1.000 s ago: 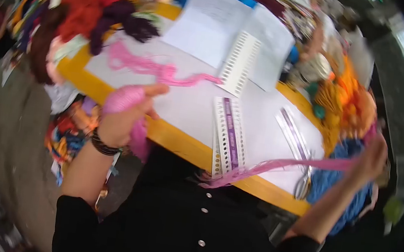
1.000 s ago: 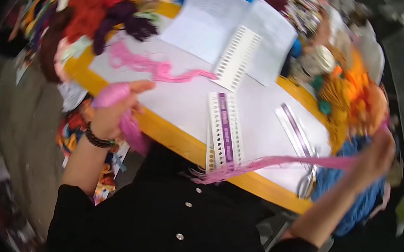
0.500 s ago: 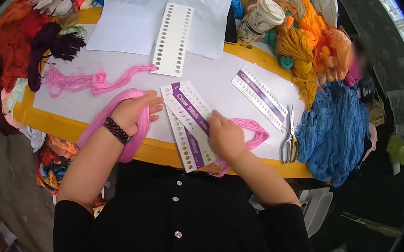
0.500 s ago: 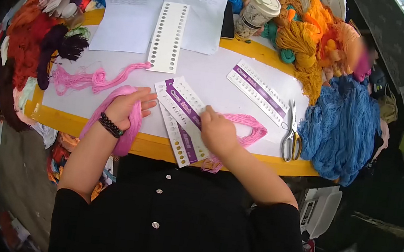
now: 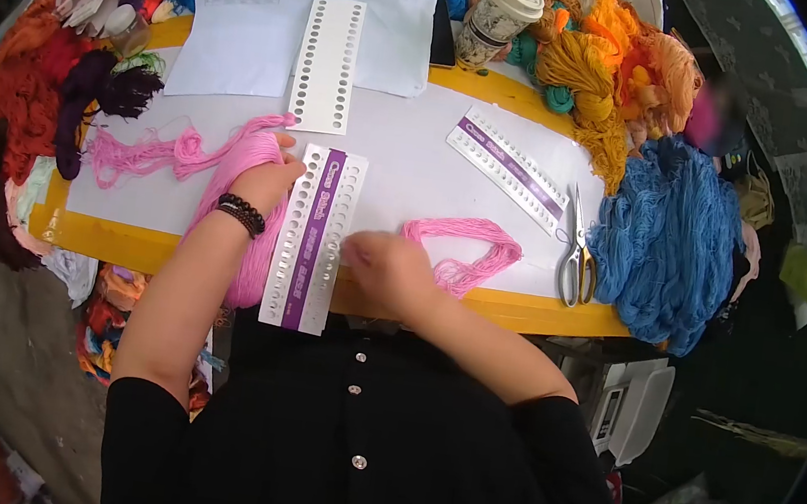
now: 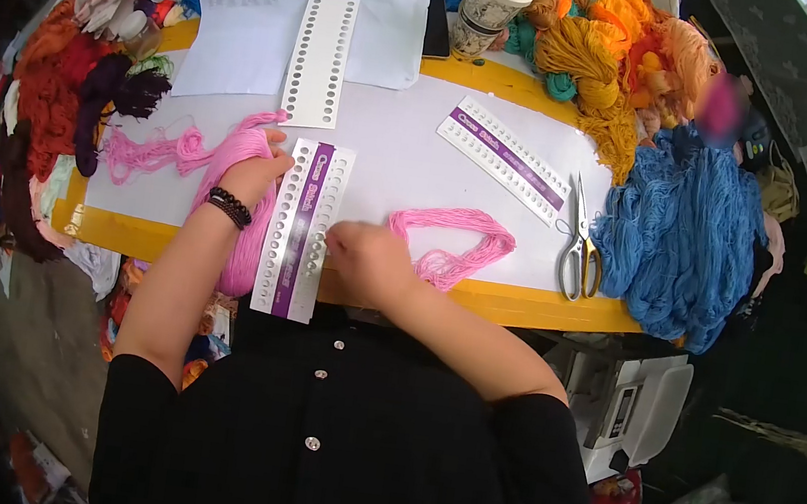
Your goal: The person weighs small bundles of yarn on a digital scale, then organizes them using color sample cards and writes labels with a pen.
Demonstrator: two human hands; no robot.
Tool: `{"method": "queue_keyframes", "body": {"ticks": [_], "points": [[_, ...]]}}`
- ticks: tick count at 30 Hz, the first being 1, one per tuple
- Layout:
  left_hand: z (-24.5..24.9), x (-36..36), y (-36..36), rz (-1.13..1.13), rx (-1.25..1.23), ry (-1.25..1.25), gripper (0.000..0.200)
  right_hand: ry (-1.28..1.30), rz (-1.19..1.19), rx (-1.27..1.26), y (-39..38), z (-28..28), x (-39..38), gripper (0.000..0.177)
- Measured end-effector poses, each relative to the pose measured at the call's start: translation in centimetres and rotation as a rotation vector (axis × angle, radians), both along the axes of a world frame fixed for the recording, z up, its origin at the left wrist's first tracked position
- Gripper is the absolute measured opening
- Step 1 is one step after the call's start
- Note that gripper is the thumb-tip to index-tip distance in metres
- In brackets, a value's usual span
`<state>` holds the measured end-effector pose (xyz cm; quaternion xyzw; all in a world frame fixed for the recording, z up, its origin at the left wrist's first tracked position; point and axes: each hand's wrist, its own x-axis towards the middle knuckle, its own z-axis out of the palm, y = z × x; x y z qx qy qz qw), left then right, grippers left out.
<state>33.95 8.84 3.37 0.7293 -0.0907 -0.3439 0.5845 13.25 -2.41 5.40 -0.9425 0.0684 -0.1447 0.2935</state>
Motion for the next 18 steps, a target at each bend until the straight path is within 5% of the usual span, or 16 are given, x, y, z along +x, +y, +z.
{"method": "queue_keyframes", "body": {"ticks": [2,6,14,18], "points": [[0.0,0.2,0.5,-0.094,0.056,-0.077,0.044,0.116,-0.15,0.404,-1.6,1.8,1.3,0.021],[-0.1,0.0,1.1,-0.114,0.01,-0.098,0.043,0.244,-0.342,0.688,-3.8,5.1,6.3,0.025],[2.1,-1.1,1.1,-0.138,0.042,-0.12,0.041,0.321,-0.231,0.838,-2.1,-0.7,10.9,0.025],[1.8,-1.1,0.5,-0.006,-0.137,0.149,0.043,0.383,-0.213,1.02,-2.5,-0.8,11.3,0.026]]}}
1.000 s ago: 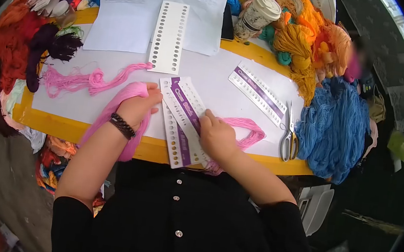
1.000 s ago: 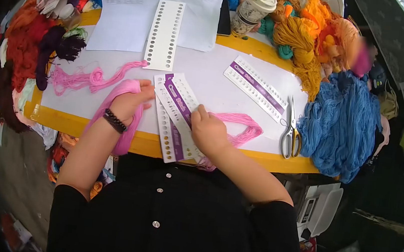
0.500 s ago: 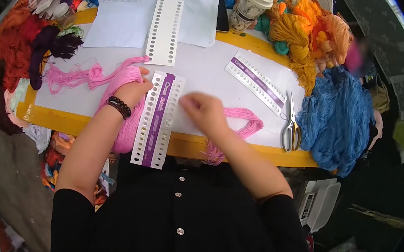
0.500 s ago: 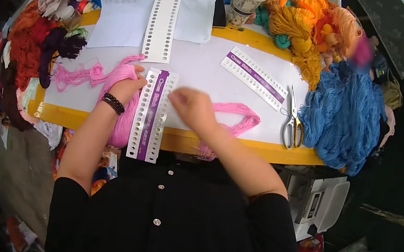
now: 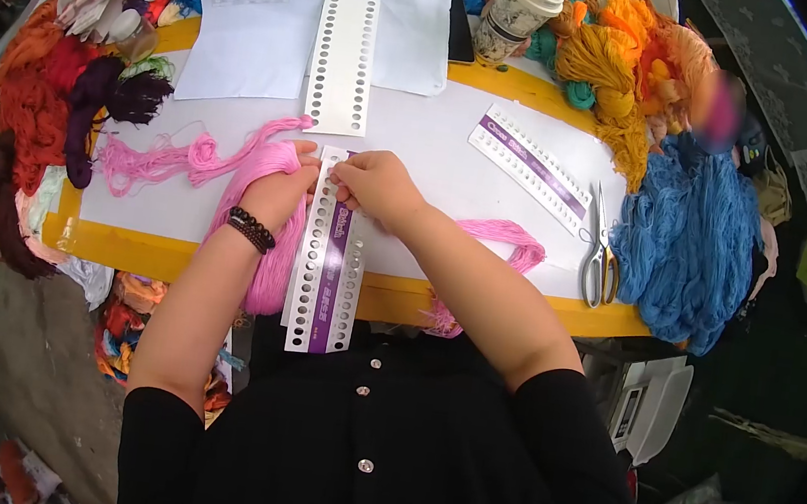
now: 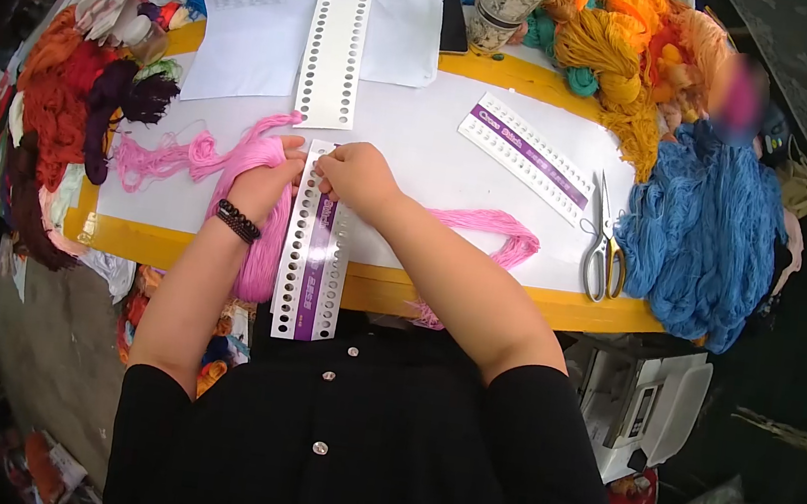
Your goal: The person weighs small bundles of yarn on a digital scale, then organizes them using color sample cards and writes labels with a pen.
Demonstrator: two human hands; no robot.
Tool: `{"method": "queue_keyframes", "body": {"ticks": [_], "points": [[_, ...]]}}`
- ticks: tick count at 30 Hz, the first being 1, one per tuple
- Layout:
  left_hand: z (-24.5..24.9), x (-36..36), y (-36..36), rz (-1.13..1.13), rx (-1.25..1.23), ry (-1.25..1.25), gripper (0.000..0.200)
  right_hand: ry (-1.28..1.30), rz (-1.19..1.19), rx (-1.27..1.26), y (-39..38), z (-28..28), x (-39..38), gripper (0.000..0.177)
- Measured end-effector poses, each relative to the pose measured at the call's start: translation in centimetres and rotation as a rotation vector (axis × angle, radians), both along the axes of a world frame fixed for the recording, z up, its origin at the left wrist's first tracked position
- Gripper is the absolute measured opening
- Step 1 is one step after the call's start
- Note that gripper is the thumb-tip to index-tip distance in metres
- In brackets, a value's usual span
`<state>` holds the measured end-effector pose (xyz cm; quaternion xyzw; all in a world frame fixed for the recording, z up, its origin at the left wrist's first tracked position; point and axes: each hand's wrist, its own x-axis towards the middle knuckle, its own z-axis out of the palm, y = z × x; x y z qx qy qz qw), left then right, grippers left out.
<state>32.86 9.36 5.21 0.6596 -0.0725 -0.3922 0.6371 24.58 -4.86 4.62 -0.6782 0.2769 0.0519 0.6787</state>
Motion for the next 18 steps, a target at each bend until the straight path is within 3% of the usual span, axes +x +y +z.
{"method": "queue_keyframes", "body": {"ticks": [8,10,11,13,14,18], "points": [[-1.1,1.1,-0.3,-0.124,-0.045,0.01,0.05,0.084,0.031,-0.117,0.2,0.5,0.6,0.03],[-0.7,0.8,-0.4,-0.104,-0.021,-0.005,0.046,0.101,0.13,-0.441,0.5,0.7,0.8,0.032],[-0.9,0.8,-0.4,-0.104,-0.021,-0.004,0.046,0.102,0.13,-0.441,0.8,0.6,0.8,0.032],[-1.6,1.0,-0.4,-0.145,0.004,-0.061,0.042,-0.045,0.221,-0.85,1.5,0.6,0.5,0.032],[-1.9,1.2,-0.3,-0.145,0.003,-0.061,0.042,-0.045,0.221,-0.851,1.5,0.6,0.5,0.032],[-1.6,1.4,0.3,-0.239,0.055,-0.249,0.037,0.059,0.2,-0.411,0.9,1.3,0.1,0.033]]}}
